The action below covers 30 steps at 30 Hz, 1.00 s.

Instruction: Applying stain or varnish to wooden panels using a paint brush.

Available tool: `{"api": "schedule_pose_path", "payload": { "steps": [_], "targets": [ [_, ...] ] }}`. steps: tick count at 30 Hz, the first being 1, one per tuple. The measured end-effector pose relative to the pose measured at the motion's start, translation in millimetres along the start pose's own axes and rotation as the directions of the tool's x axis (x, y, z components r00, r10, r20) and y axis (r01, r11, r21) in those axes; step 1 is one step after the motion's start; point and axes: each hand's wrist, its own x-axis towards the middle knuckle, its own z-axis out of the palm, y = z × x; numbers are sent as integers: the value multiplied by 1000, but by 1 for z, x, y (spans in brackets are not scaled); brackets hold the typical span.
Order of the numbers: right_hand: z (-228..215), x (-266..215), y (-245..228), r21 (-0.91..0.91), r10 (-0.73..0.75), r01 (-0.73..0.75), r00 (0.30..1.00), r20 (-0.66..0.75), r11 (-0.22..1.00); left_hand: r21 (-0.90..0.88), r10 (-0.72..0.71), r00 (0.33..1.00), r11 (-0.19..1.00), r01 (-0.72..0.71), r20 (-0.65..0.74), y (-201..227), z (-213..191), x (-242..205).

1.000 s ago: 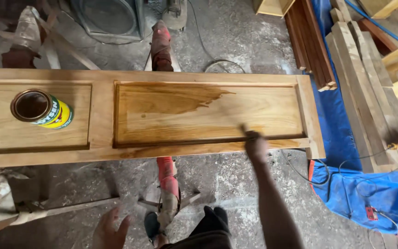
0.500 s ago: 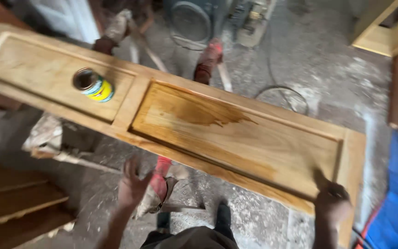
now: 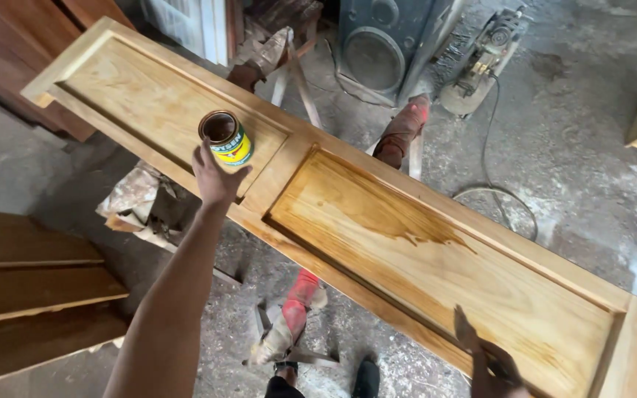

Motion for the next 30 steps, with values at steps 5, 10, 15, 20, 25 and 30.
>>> {"api": "schedule_pose_path", "payload": {
  "steps": [5, 10, 15, 20, 25, 30],
  "targets": [
    [-61, -5, 92, -237, 77, -97, 993, -91, 967, 217, -38, 999, 976, 34, 13, -81, 66, 87],
    [-80, 22, 135, -28, 140, -154, 948, -286, 988, 167, -88, 979, 984, 57, 185, -78, 61, 106],
    [46, 65, -11, -353, -25, -88, 952, -304, 931, 133, -38, 983, 991, 14, 182, -78, 54, 107],
    [213, 44, -112, -462, -349, 334, 936, 57, 822, 70, 27, 992, 997, -36, 124, -64, 46, 98],
    [323, 16, -213, -68, -366, 373, 925, 99, 925, 16, 206, 960, 977, -212, 188, -26, 11, 72],
    [311, 22, -161, 107, 69, -100, 963, 262, 989, -149, 394, 901, 917, -371, 180, -10, -5, 38]
  ]
}}
